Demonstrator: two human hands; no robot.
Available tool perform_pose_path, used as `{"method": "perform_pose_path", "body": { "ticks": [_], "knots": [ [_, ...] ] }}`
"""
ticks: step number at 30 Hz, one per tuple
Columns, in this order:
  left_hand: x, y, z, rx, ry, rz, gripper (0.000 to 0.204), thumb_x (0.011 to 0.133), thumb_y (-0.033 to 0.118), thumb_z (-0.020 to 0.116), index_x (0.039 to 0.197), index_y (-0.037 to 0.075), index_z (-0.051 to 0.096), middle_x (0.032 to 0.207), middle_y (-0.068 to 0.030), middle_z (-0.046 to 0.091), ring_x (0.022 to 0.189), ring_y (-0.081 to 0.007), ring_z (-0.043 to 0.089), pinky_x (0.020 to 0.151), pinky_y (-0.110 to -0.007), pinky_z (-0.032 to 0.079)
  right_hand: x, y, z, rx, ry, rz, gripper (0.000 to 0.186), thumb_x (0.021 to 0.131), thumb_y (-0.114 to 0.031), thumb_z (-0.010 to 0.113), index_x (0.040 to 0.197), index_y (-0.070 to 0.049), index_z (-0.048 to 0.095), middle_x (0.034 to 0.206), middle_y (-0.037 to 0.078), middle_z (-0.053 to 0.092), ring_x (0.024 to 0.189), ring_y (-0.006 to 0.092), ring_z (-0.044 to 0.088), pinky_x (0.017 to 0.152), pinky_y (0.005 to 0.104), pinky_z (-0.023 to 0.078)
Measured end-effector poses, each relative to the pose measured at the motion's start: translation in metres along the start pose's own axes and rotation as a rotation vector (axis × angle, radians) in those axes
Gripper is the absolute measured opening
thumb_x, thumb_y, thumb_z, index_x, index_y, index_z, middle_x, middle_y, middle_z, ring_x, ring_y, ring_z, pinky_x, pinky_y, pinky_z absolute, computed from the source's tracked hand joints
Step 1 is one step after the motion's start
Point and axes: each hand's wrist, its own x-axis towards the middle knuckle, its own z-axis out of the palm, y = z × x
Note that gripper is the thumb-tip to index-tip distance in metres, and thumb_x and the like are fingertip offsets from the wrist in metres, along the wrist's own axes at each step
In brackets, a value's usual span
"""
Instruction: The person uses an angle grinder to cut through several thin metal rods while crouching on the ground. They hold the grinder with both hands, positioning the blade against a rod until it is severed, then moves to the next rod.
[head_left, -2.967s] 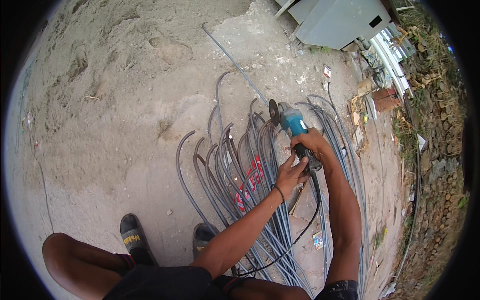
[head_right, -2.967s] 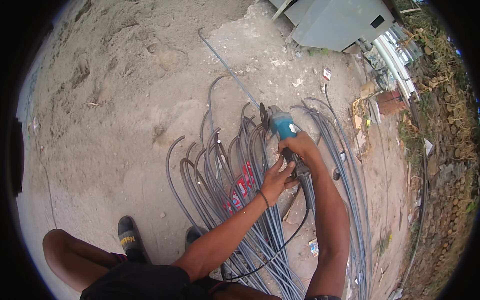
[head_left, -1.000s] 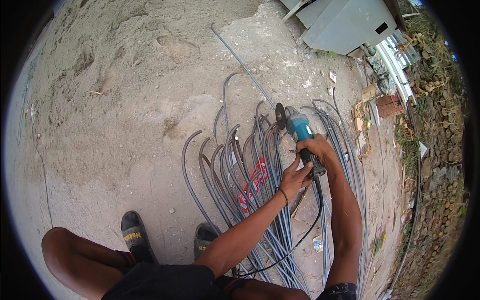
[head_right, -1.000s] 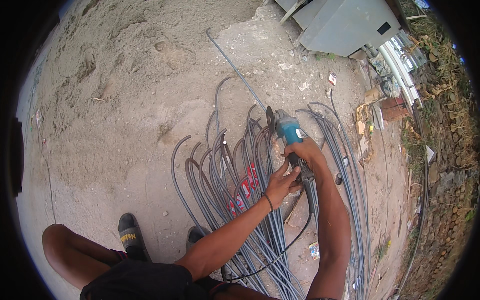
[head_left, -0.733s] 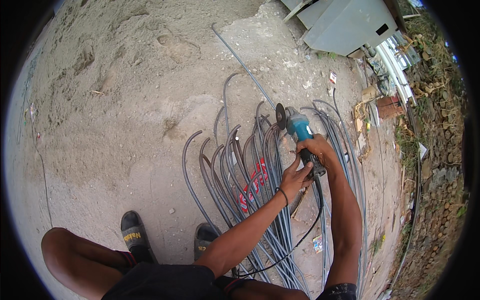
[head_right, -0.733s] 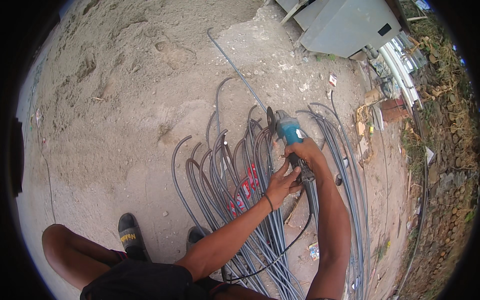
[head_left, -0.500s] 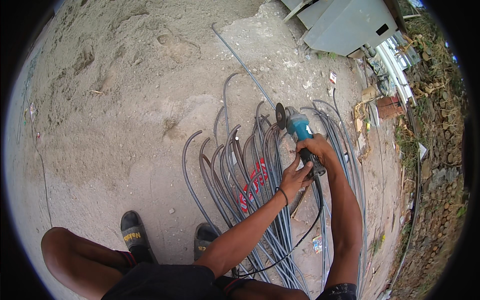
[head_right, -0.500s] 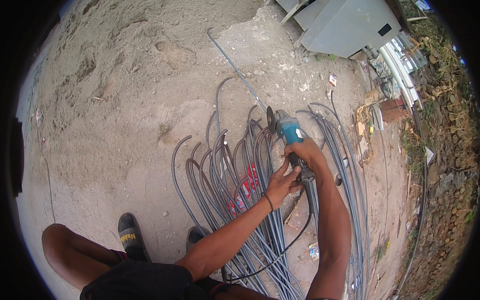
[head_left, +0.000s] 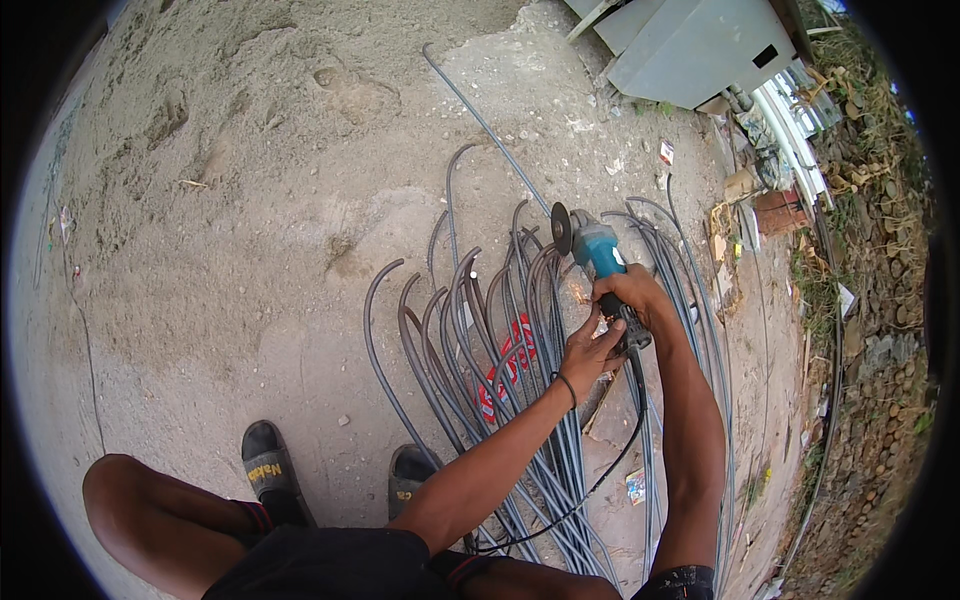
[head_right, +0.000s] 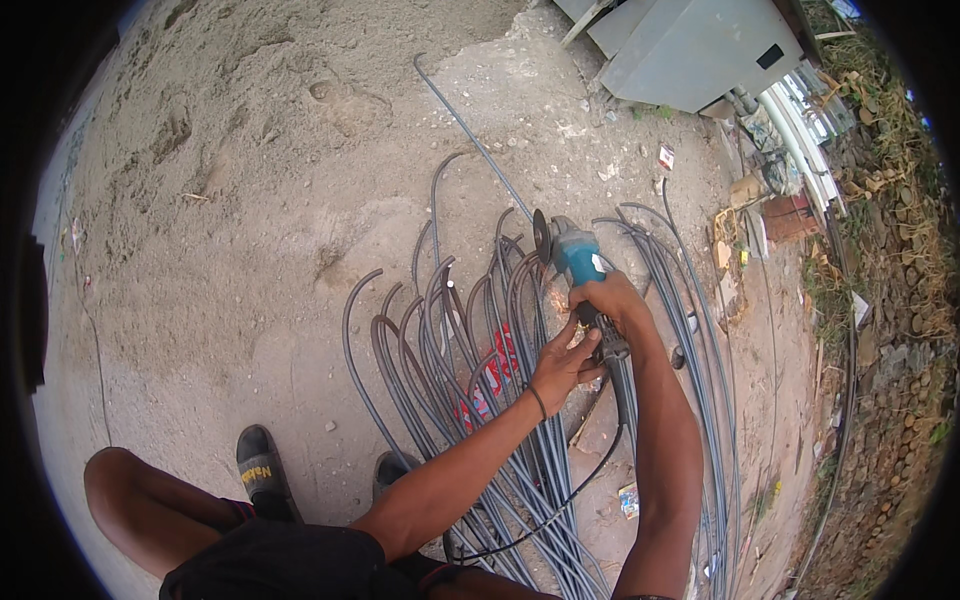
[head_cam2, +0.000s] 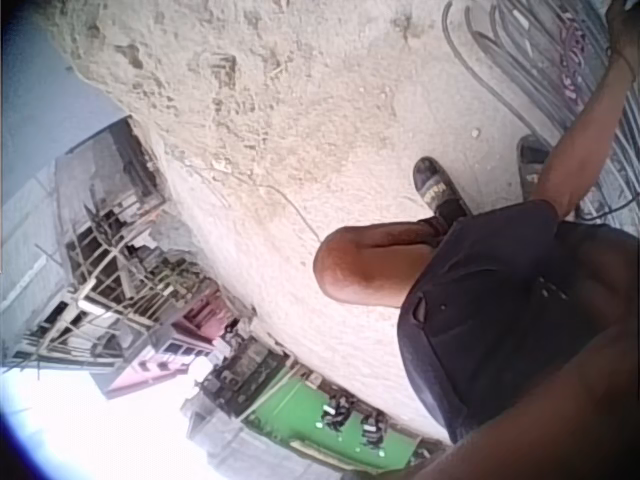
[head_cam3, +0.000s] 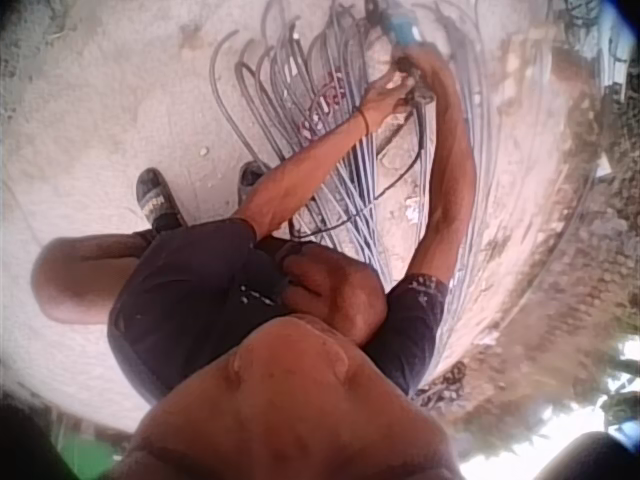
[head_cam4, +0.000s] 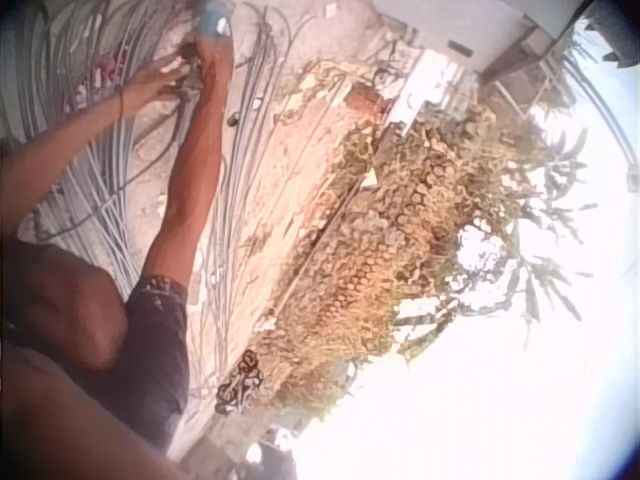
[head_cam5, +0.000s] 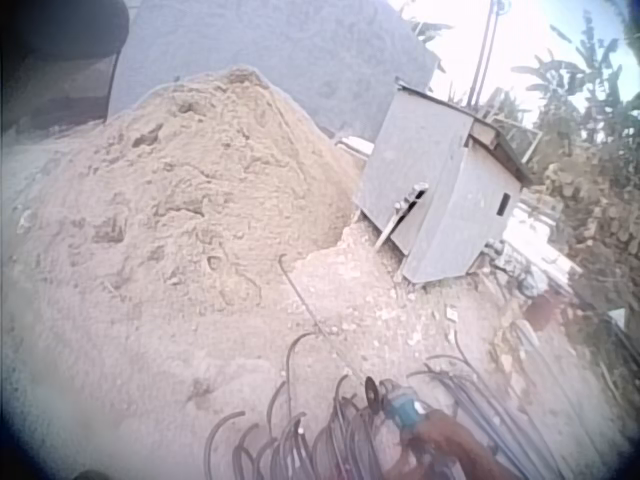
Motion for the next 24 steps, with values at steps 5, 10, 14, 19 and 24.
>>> {"method": "perform_pose_path", "body": {
  "ticks": [5, 10, 14, 19, 24],
  "knots": [
    [0.000, 0.001, -0.002, -0.014, 0.036, -0.014, 0.086, 0.098, 0.033, 0.067, 0.162, 0.018, 0.011, 0.122, -0.0023, 0.061, 0.104, -0.0172, 0.067, 0.094, -0.038, 0.057, -0.005, -0.007, 0.002, -0.008, -0.016, 0.007, 0.032, 0.061, -0.011, 0.076, 0.085, 0.008, 0.068, 0.077, 0.015, 0.067, 0.062, 0.0247, 0.063, 0.056, 0.0346, 0.050],
    [-0.002, 0.004, 0.001, 0.004, 0.019, -0.002, 0.086, 0.097, 0.033, 0.068, 0.161, 0.019, 0.013, 0.122, -0.0011, 0.059, 0.105, -0.0165, 0.066, 0.093, -0.037, 0.057, -0.003, -0.004, 0.002, 0.002, -0.009, 0.007, 0.034, 0.060, -0.012, 0.076, 0.086, 0.009, 0.068, 0.077, 0.015, 0.067, 0.062, 0.0251, 0.064, 0.057, 0.0355, 0.051],
    [-0.003, 0.005, 0.001, -0.001, 0.018, -0.004, 0.086, 0.098, 0.033, 0.067, 0.161, 0.019, 0.012, 0.122, -0.0012, 0.059, 0.105, -0.0164, 0.066, 0.093, -0.037, 0.057, -0.006, -0.008, 0.002, -0.009, -0.005, -0.002, 0.034, 0.060, -0.012, 0.076, 0.086, 0.009, 0.068, 0.078, 0.016, 0.067, 0.062, 0.0254, 0.064, 0.057, 0.0358, 0.051],
    [-0.001, 0.004, 0.000, 0.005, -0.005, -0.008, 0.085, 0.099, 0.032, 0.066, 0.162, 0.019, 0.011, 0.120, -0.0010, 0.061, 0.104, -0.0156, 0.067, 0.093, -0.037, 0.057, -0.005, -0.008, 0.000, -0.010, -0.017, 0.003, 0.034, 0.060, -0.013, 0.077, 0.085, 0.009, 0.068, 0.078, 0.016, 0.067, 0.063, 0.0256, 0.065, 0.057, 0.0360, 0.052],
    [-0.002, 0.004, 0.000, 0.019, 0.001, -0.001, 0.084, 0.099, 0.031, 0.065, 0.162, 0.019, 0.011, 0.120, -0.0006, 0.061, 0.104, -0.0150, 0.067, 0.093, -0.037, 0.057, -0.006, -0.009, 0.001, -0.009, -0.015, 0.004, 0.035, 0.061, -0.013, 0.077, 0.086, 0.009, 0.068, 0.078, 0.017, 0.067, 0.063, 0.0257, 0.065, 0.057, 0.0359, 0.051]
  ]
}}
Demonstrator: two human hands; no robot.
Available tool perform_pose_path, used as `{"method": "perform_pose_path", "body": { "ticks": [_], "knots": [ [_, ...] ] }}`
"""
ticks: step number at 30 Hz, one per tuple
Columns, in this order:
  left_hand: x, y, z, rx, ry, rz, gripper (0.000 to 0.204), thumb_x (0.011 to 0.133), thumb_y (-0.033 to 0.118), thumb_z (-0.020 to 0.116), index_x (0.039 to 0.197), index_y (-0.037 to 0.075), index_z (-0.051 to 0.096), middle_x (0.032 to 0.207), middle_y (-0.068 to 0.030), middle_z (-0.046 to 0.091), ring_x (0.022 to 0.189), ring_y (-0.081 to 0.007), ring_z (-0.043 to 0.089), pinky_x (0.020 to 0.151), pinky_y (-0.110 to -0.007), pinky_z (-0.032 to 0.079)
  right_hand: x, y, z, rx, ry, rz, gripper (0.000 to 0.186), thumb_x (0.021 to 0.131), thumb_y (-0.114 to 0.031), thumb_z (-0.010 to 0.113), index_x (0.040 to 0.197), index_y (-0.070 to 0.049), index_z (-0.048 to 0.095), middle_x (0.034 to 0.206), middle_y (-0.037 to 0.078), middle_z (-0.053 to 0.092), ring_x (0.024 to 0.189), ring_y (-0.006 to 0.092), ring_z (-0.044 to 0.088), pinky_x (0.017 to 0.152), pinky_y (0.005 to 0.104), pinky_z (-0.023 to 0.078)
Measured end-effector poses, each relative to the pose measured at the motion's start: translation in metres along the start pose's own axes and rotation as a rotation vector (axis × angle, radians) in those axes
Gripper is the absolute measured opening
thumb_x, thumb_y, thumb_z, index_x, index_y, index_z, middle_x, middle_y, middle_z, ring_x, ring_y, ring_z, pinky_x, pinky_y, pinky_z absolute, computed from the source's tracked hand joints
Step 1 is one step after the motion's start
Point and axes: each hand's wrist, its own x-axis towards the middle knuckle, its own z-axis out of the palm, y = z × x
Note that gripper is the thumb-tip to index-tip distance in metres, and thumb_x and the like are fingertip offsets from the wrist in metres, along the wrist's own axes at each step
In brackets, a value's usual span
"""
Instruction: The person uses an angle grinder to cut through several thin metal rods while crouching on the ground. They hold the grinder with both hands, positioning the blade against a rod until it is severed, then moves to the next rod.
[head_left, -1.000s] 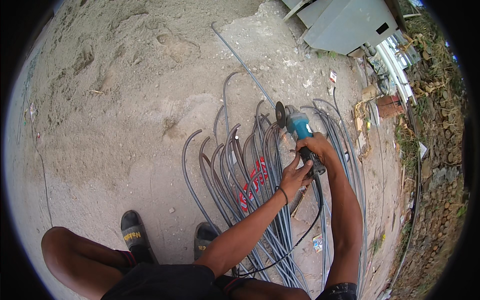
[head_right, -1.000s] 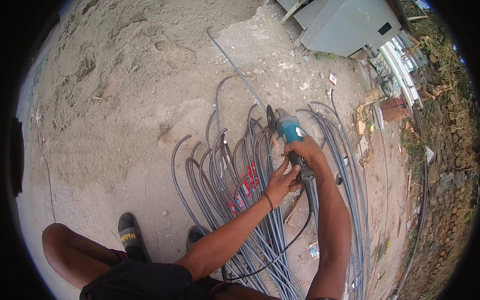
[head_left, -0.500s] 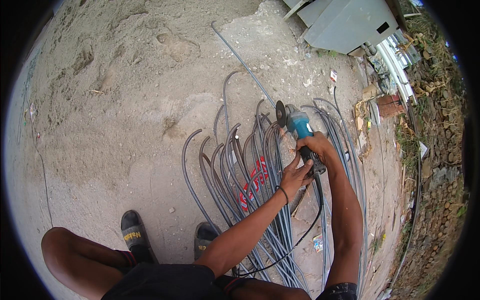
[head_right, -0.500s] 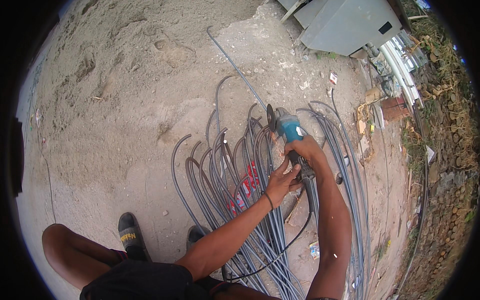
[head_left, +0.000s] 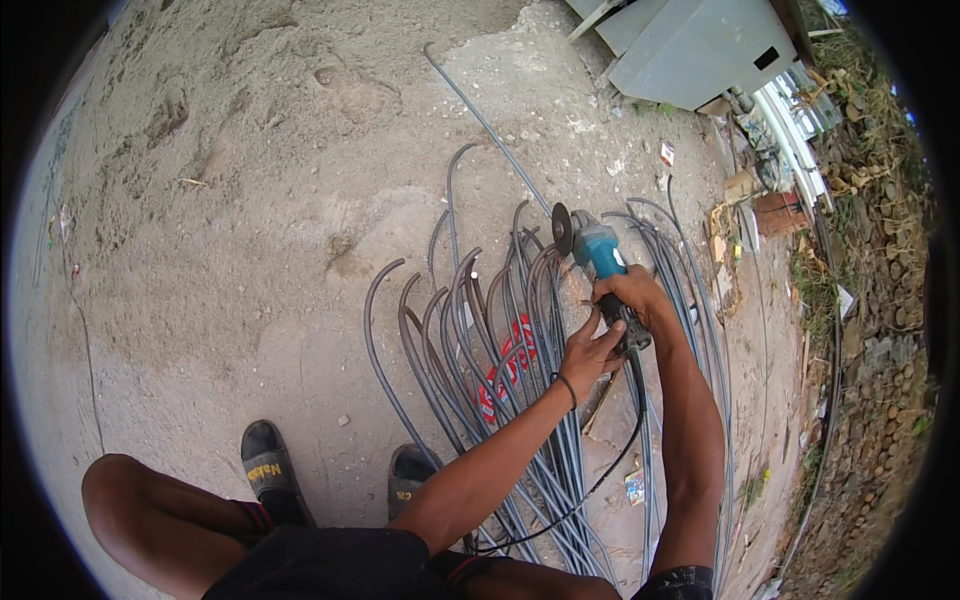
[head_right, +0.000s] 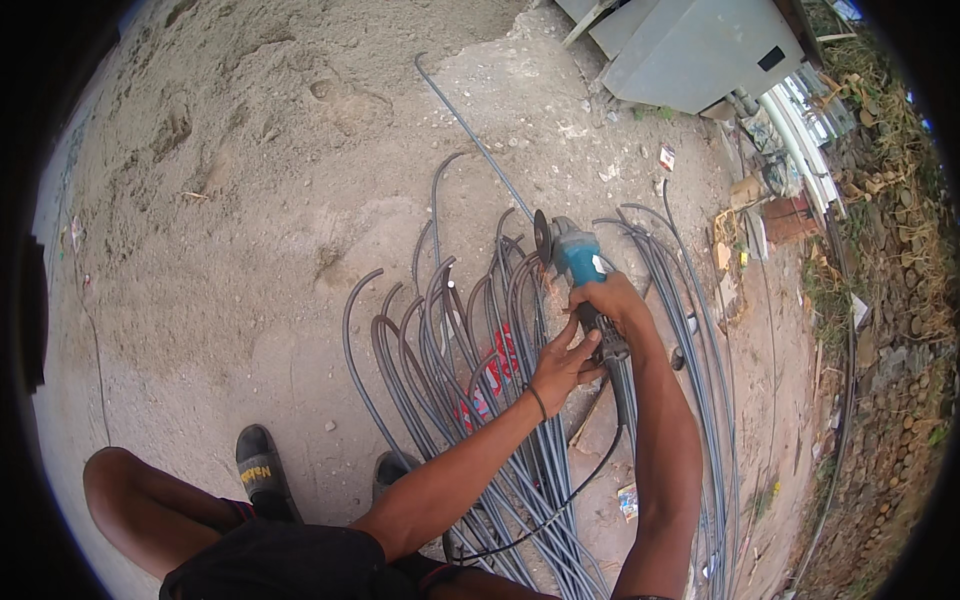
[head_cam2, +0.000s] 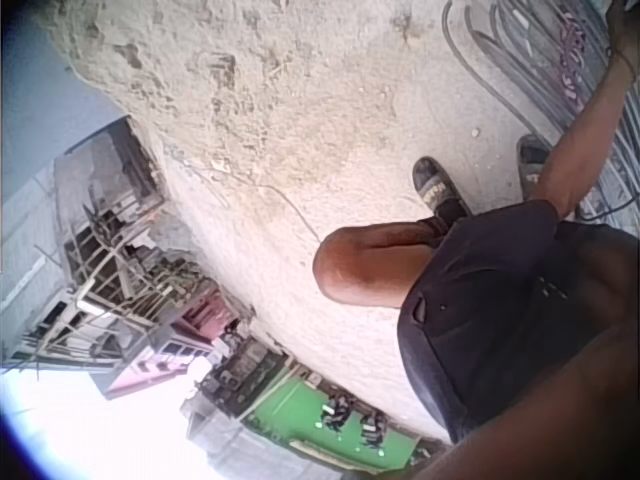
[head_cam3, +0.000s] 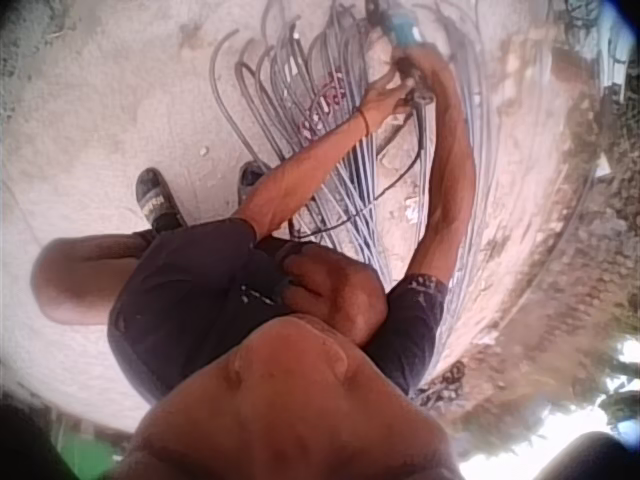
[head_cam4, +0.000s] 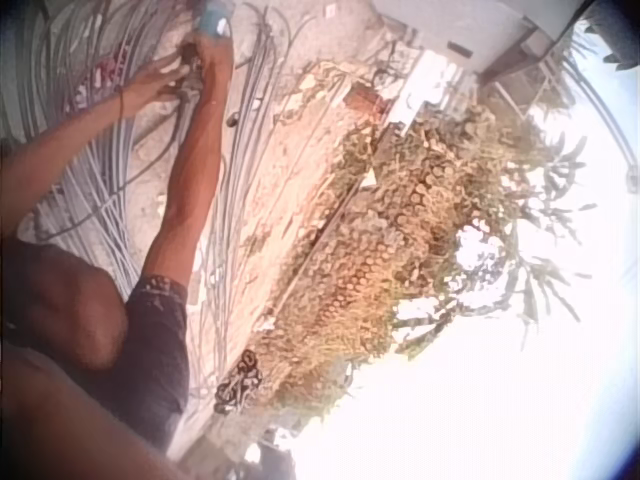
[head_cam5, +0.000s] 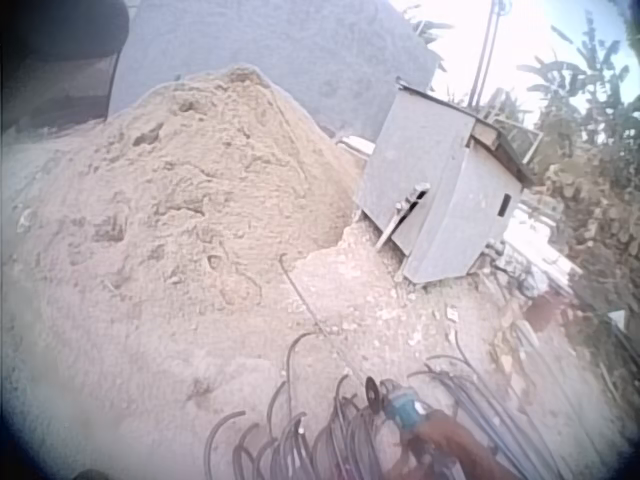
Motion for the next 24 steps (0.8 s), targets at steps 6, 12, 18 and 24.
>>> {"method": "perform_pose_path", "body": {
  "ticks": [6, 12, 18, 24],
  "knots": [
    [-0.0018, 0.0014, 0.0008, -0.016, 0.001, 0.003, 0.085, 0.098, 0.032, 0.066, 0.162, 0.019, 0.010, 0.122, -0.0010, 0.059, 0.106, -0.0150, 0.066, 0.094, -0.036, 0.057, -0.0007, 0.0003, 0.0012, 0.008, 0.000, -0.008, 0.036, 0.061, -0.013, 0.077, 0.087, 0.009, 0.067, 0.079, 0.017, 0.067, 0.063, 0.0256, 0.065, 0.056, 0.0356, 0.051],
    [-0.0023, 0.0017, 0.0020, -0.013, 0.008, 0.003, 0.089, 0.097, 0.034, 0.068, 0.161, 0.016, 0.010, 0.124, -0.0023, 0.058, 0.108, -0.0156, 0.065, 0.094, -0.037, 0.058, 0.0001, 0.0016, -0.0003, 0.007, 0.003, -0.005, 0.035, 0.061, -0.014, 0.077, 0.087, 0.009, 0.068, 0.079, 0.016, 0.067, 0.064, 0.0254, 0.065, 0.057, 0.0352, 0.051],
    [-0.0017, 0.0005, 0.0002, 0.000, 0.013, 0.001, 0.089, 0.096, 0.036, 0.068, 0.161, 0.016, 0.010, 0.124, -0.0026, 0.058, 0.107, -0.0157, 0.064, 0.093, -0.036, 0.058, 0.0036, 0.0044, 0.0006, -0.008, 0.014, 0.008, 0.035, 0.061, -0.014, 0.077, 0.087, 0.008, 0.068, 0.079, 0.016, 0.067, 0.064, 0.0249, 0.065, 0.058, 0.0352, 0.051],
    [-0.0002, -0.0015, 0.0004, -0.006, -0.002, 0.005, 0.089, 0.097, 0.036, 0.068, 0.161, 0.017, 0.010, 0.123, -0.0023, 0.059, 0.105, -0.0154, 0.065, 0.092, -0.035, 0.058, -0.0010, 0.0008, 0.0000, -0.027, 0.020, 0.008, 0.036, 0.061, -0.014, 0.077, 0.087, 0.008, 0.068, 0.079, 0.016, 0.067, 0.064, 0.0249, 0.065, 0.057, 0.0352, 0.051]
  ]
}}
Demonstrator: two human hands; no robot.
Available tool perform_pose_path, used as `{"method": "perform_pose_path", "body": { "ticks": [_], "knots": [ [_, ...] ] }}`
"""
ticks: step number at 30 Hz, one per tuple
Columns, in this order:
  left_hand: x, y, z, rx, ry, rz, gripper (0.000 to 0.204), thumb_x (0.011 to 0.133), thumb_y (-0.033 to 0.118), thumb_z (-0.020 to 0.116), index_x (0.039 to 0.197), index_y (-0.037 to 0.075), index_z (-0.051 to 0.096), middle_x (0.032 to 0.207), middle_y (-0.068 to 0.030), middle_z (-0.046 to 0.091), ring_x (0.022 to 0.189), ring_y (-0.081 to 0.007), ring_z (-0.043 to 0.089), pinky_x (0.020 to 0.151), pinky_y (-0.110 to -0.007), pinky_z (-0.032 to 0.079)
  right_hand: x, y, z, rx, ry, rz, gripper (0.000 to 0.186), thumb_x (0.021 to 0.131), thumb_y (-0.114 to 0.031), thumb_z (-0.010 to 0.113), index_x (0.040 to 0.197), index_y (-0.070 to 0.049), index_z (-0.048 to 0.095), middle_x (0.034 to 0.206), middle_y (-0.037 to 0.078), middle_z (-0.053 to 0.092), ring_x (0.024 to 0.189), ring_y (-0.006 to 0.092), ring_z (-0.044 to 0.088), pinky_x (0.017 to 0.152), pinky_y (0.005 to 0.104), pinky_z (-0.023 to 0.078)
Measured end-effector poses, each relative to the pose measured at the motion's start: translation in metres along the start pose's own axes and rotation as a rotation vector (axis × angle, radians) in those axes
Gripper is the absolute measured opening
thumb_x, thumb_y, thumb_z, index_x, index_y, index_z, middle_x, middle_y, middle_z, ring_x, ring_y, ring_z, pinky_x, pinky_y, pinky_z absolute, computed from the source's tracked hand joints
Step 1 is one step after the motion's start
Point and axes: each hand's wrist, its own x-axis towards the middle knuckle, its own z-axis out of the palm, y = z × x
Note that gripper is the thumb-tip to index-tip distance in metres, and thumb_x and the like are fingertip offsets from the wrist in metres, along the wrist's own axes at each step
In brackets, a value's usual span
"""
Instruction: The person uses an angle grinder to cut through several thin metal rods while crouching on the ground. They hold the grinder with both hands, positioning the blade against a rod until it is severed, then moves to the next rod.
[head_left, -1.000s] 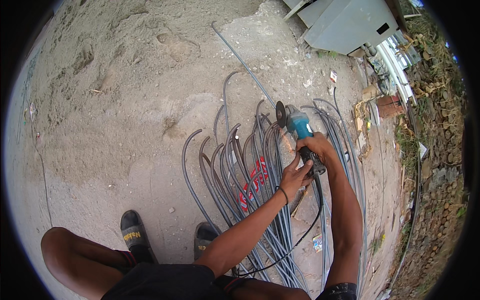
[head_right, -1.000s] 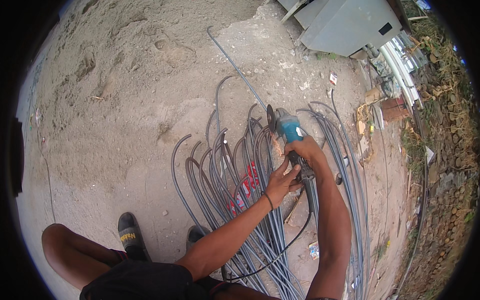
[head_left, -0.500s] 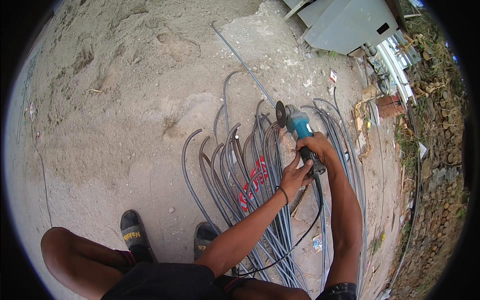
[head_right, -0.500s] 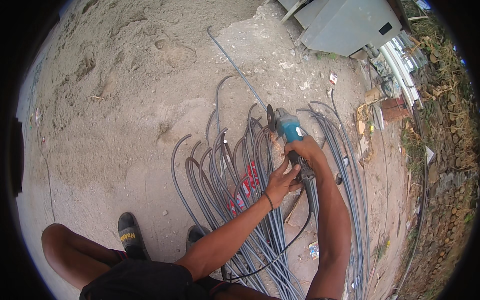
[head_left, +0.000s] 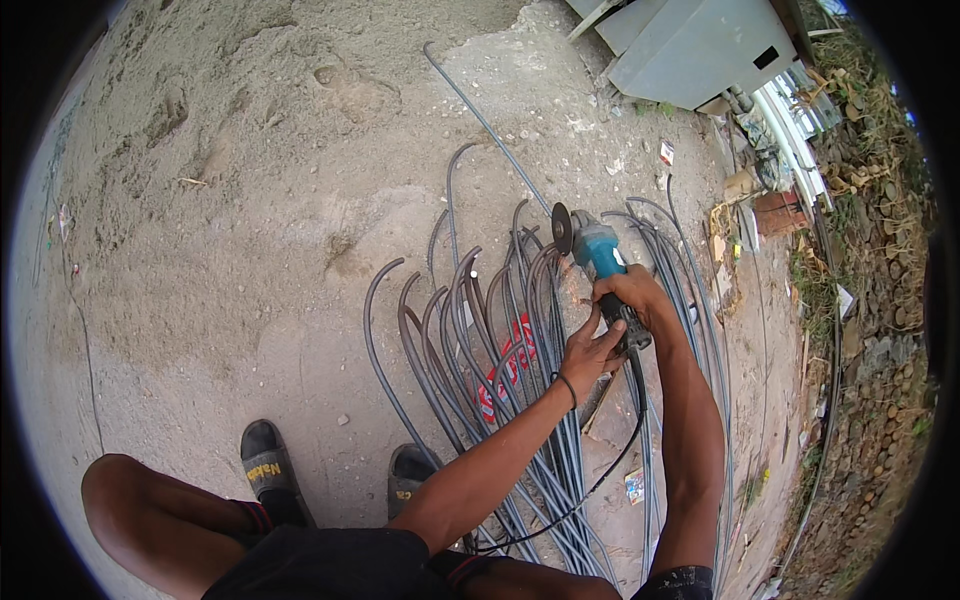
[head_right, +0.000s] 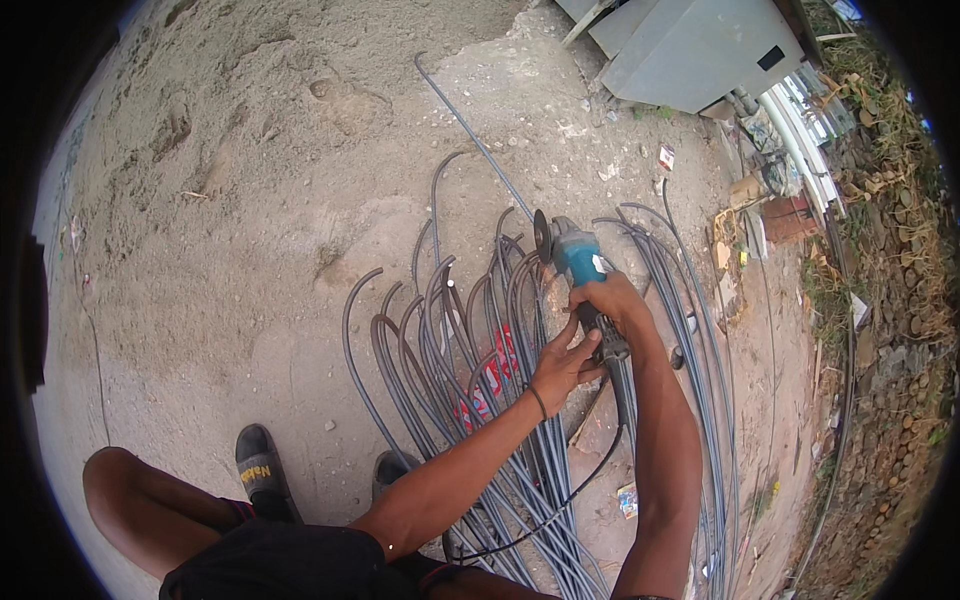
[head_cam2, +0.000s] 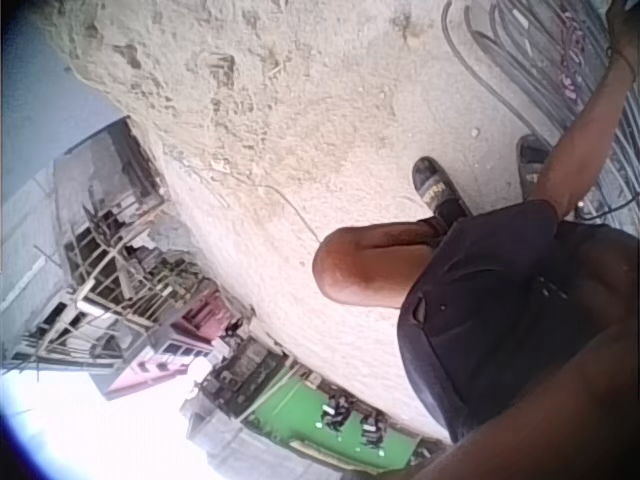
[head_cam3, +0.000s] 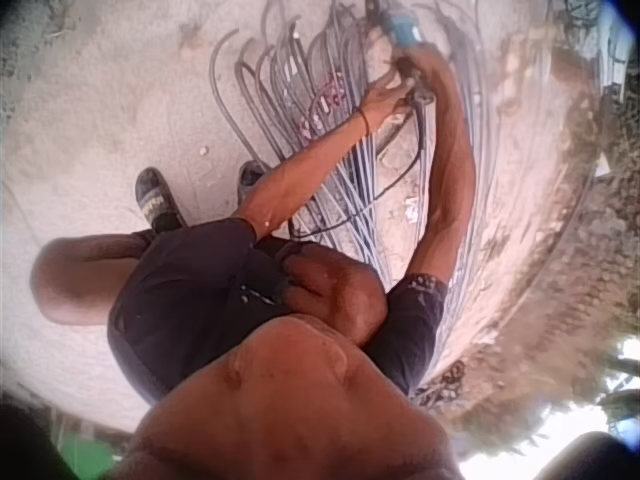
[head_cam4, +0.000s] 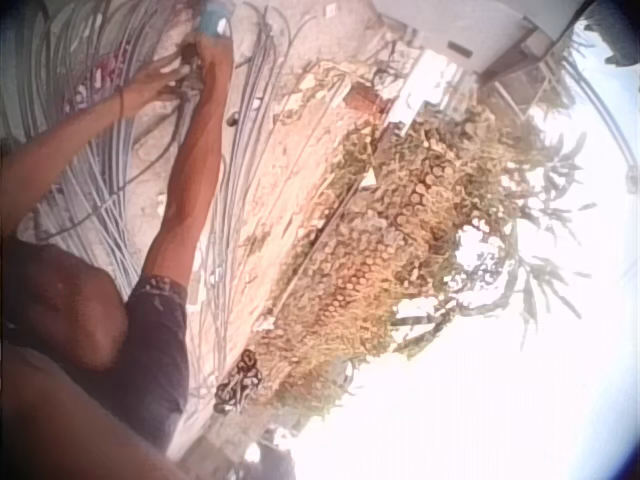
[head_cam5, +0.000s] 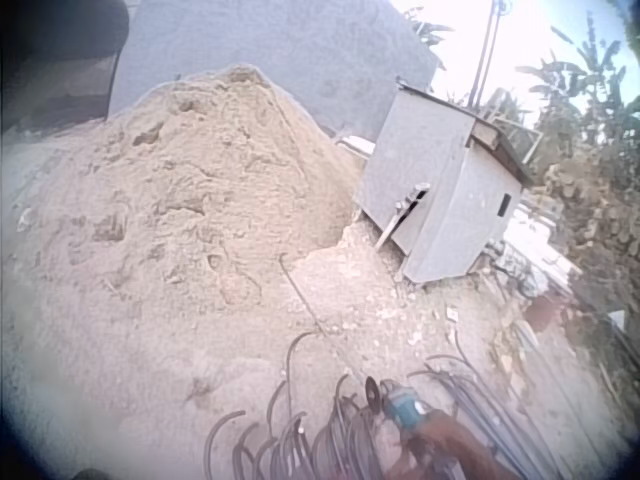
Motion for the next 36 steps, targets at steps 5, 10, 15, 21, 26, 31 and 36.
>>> {"method": "perform_pose_path", "body": {
  "ticks": [5, 10, 15, 21, 26, 31, 36],
  "knots": [
    [0.000, 0.000, -0.001, 0.002, -0.007, 0.006, 0.087, 0.097, 0.034, 0.068, 0.161, 0.018, 0.011, 0.122, -0.0016, 0.059, 0.103, -0.0153, 0.066, 0.090, -0.034, 0.059, 0.002, 0.002, 0.000, 0.006, -0.005, -0.015, 0.036, 0.061, -0.014, 0.077, 0.088, 0.009, 0.068, 0.079, 0.016, 0.067, 0.063, 0.0249, 0.065, 0.058, 0.0354, 0.051],
    [0.000, 0.000, -0.002, 0.002, 0.008, 0.011, 0.085, 0.098, 0.033, 0.067, 0.161, 0.019, 0.012, 0.122, -0.0022, 0.060, 0.103, -0.0154, 0.066, 0.090, -0.034, 0.059, 0.005, 0.002, 0.000, -0.001, -0.013, -0.011, 0.036, 0.060, -0.014, 0.077, 0.087, 0.009, 0.068, 0.078, 0.016, 0.067, 0.063, 0.0250, 0.064, 0.057, 0.0352, 0.051],
    [0.000, 0.000, 0.002, -0.004, 0.013, 0.000, 0.085, 0.098, 0.033, 0.067, 0.161, 0.018, 0.012, 0.121, -0.0022, 0.061, 0.102, -0.0157, 0.067, 0.090, -0.034, 0.059, 0.002, 0.003, -0.002, 0.013, -0.008, -0.012, 0.035, 0.060, -0.014, 0.076, 0.085, 0.008, 0.068, 0.077, 0.016, 0.067, 0.062, 0.0248, 0.064, 0.057, 0.0350, 0.051],
    [-0.001, 0.001, 0.000, 0.008, 0.018, 0.009, 0.086, 0.097, 0.034, 0.067, 0.161, 0.017, 0.012, 0.120, -0.0020, 0.061, 0.102, -0.0158, 0.067, 0.090, -0.035, 0.059, -0.007, -0.009, 0.000, -0.007, -0.008, 0.009, 0.037, 0.058, -0.016, 0.077, 0.084, 0.009, 0.069, 0.078, 0.017, 0.068, 0.065, 0.0262, 0.065, 0.059, 0.0357, 0.051],
    [-0.002, 0.002, 0.003, -0.009, 0.007, 0.009, 0.086, 0.097, 0.034, 0.068, 0.161, 0.017, 0.012, 0.119, -0.0015, 0.060, 0.101, -0.0150, 0.067, 0.091, -0.035, 0.058, -0.003, -0.004, -0.002, -0.014, 0.003, 0.017, 0.037, 0.060, -0.016, 0.077, 0.086, 0.009, 0.068, 0.078, 0.016, 0.068, 0.063, 0.0254, 0.065, 0.057, 0.0351, 0.051],
    [-0.002, 0.003, 0.001, -0.012, 0.028, 0.002, 0.088, 0.097, 0.033, 0.068, 0.161, 0.017, 0.010, 0.119, -0.0020, 0.060, 0.101, -0.0151, 0.066, 0.092, -0.035, 0.058, 0.000, -0.003, 0.001, -0.030, -0.004, -0.002, 0.035, 0.060, -0.015, 0.077, 0.085, 0.009, 0.069, 0.078, 0.017, 0.068, 0.063, 0.0255, 0.065, 0.057, 0.0353, 0.051],
    [-0.003, 0.002, 0.004, -0.024, 0.015, 0.006, 0.088, 0.097, 0.032, 0.069, 0.161, 0.016, 0.011, 0.118, -0.0029, 0.061, 0.100, -0.0150, 0.067, 0.091, -0.034, 0.059, 0.003, 0.002, -0.002, 0.004, -0.018, -0.006, 0.034, 0.060, -0.014, 0.077, 0.084, 0.008, 0.069, 0.078, 0.017, 0.068, 0.063, 0.0251, 0.065, 0.057, 0.0356, 0.051]
  ]
}}
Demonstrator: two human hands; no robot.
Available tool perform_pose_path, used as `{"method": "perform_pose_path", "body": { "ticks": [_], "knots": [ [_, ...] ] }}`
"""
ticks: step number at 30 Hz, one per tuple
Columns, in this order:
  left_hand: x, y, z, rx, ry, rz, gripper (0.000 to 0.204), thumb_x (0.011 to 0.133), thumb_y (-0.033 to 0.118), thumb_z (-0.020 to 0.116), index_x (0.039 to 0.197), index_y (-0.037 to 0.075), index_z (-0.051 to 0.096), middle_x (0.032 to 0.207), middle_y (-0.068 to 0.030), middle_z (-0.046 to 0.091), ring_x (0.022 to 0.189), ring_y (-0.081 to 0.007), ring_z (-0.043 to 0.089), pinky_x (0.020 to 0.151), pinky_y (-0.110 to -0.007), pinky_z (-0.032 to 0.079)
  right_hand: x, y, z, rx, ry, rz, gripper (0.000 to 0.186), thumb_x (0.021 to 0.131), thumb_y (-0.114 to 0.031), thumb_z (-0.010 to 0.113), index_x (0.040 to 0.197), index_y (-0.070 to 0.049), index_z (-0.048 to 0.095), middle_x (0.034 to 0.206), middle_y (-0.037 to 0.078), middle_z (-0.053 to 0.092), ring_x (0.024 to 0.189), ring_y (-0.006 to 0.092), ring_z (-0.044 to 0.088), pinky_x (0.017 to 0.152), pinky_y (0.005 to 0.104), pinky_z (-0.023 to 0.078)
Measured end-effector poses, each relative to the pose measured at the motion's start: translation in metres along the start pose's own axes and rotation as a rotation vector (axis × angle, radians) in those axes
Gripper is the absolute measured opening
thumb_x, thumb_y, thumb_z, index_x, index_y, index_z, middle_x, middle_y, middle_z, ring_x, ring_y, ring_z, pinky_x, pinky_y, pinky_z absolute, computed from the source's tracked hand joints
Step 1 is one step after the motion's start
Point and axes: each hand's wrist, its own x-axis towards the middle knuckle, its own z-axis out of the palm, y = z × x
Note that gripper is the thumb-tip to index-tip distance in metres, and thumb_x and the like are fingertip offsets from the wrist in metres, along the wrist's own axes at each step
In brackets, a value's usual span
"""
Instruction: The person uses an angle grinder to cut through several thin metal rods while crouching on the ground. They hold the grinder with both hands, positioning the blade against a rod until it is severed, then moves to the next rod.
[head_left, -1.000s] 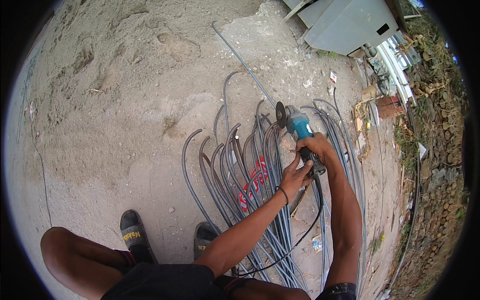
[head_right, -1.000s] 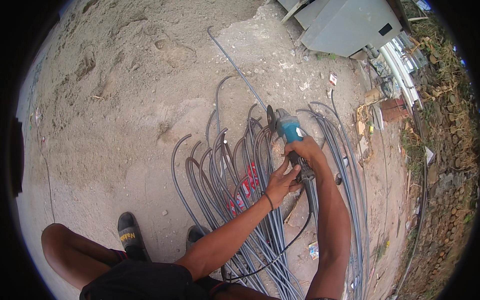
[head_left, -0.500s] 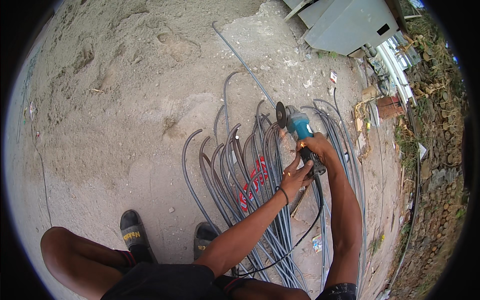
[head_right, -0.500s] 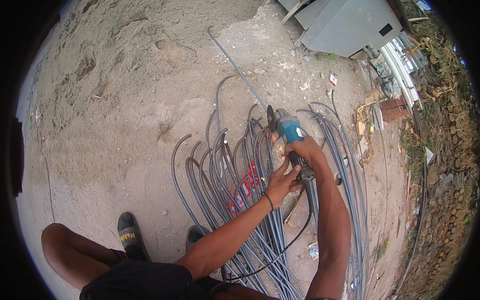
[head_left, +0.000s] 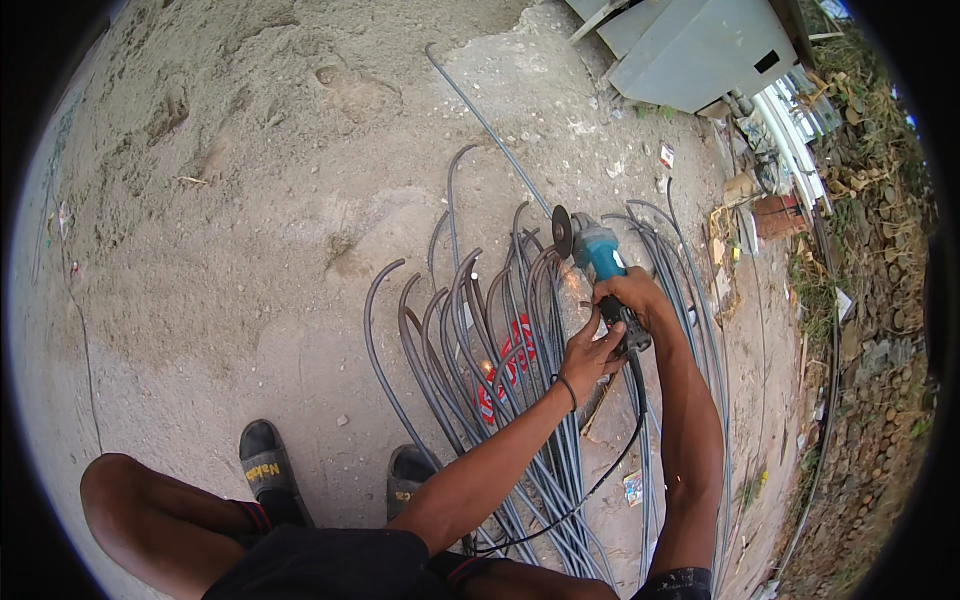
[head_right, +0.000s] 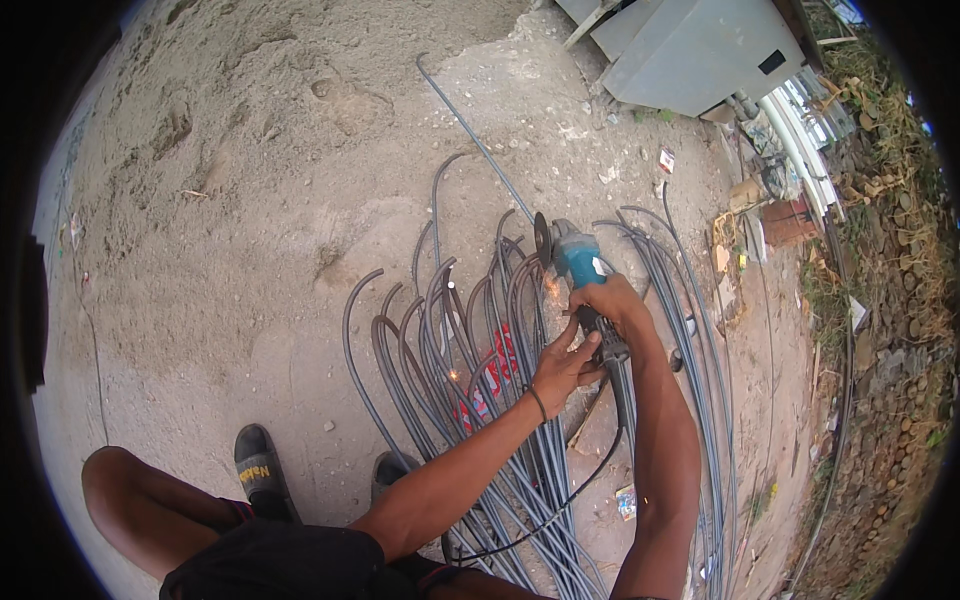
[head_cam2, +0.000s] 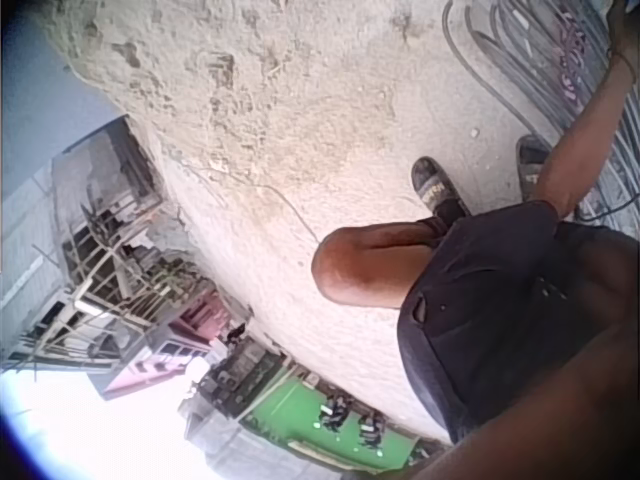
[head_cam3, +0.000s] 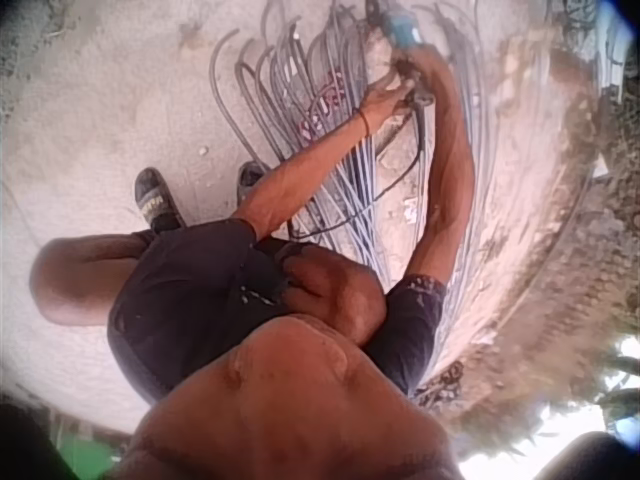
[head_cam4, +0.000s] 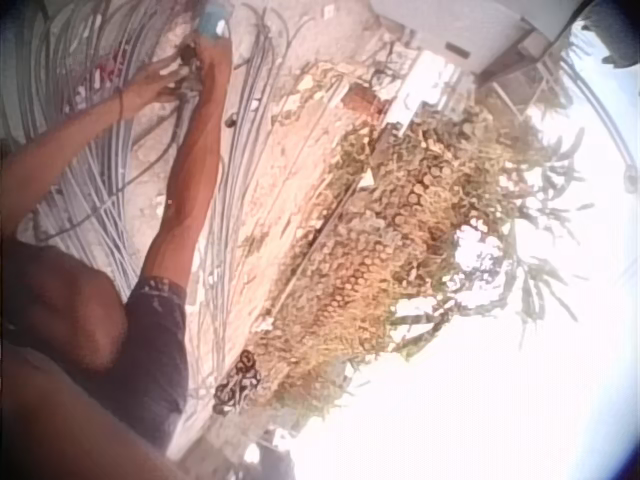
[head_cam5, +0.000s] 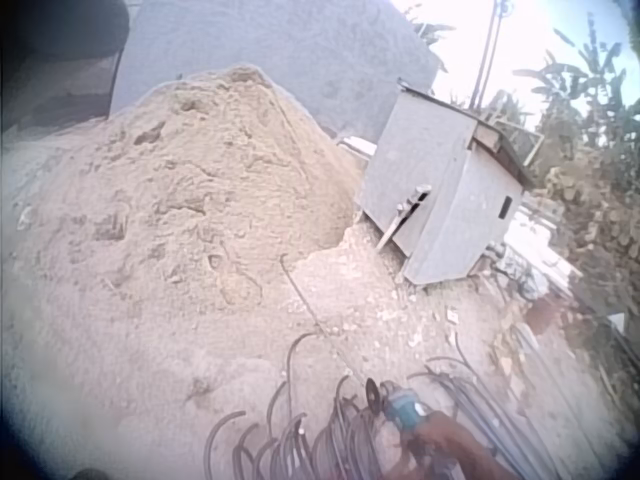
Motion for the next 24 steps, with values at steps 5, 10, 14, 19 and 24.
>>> {"method": "perform_pose_path", "body": {
  "ticks": [5, 10, 14, 19, 24],
  "knots": [
    [0.001, 0.000, -0.004, 0.008, -0.001, 0.019, 0.088, 0.097, 0.033, 0.068, 0.161, 0.015, 0.012, 0.118, -0.0034, 0.062, 0.099, -0.0157, 0.067, 0.090, -0.034, 0.059, -0.003, -0.006, 0.003, 0.001, 0.004, 0.011, 0.034, 0.061, -0.014, 0.077, 0.084, 0.009, 0.069, 0.077, 0.017, 0.068, 0.062, 0.0253, 0.065, 0.057, 0.0358, 0.051],
    [0.003, -0.003, -0.005, 0.002, 0.008, 0.007, 0.087, 0.096, 0.035, 0.069, 0.161, 0.016, 0.014, 0.120, -0.0036, 0.061, 0.101, -0.0170, 0.067, 0.090, -0.036, 0.059, 0.000, -0.004, 0.002, -0.013, 0.008, 0.008, 0.035, 0.060, -0.015, 0.077, 0.085, 0.009, 0.069, 0.078, 0.016, 0.068, 0.064, 0.0259, 0.065, 0.059, 0.0356, 0.052],
    [0.002, -0.002, -0.004, 0.016, 0.001, 0.005, 0.087, 0.096, 0.036, 0.069, 0.161, 0.017, 0.014, 0.123, -0.0038, 0.059, 0.103, -0.0168, 0.066, 0.091, -0.035, 0.058, -0.002, -0.004, 0.001, -0.027, 0.020, 0.001, 0.035, 0.060, -0.015, 0.077, 0.085, 0.008, 0.069, 0.079, 0.016, 0.068, 0.064, 0.0253, 0.065, 0.058, 0.0356, 0.051],
    [-0.001, 0.001, -0.001, 0.030, 0.010, 0.012, 0.087, 0.096, 0.037, 0.069, 0.161, 0.019, 0.014, 0.123, -0.0028, 0.059, 0.105, -0.0165, 0.065, 0.092, -0.035, 0.058, -0.005, -0.005, 0.002, -0.006, 0.000, 0.004, 0.036, 0.060, -0.015, 0.077, 0.086, 0.007, 0.070, 0.079, 0.016, 0.068, 0.064, 0.0246, 0.065, 0.058, 0.0353, 0.051],
    [0.001, -0.002, -0.003, 0.026, 0.000, -0.006, 0.087, 0.095, 0.038, 0.069, 0.161, 0.021, 0.014, 0.122, -0.0024, 0.059, 0.105, -0.0159, 0.065, 0.092, -0.036, 0.058, -0.002, -0.002, 0.001, -0.004, 0.008, 0.009, 0.035, 0.060, -0.015, 0.077, 0.086, 0.007, 0.070, 0.079, 0.016, 0.068, 0.063, 0.0247, 0.065, 0.058, 0.0351, 0.051]
  ]
}}
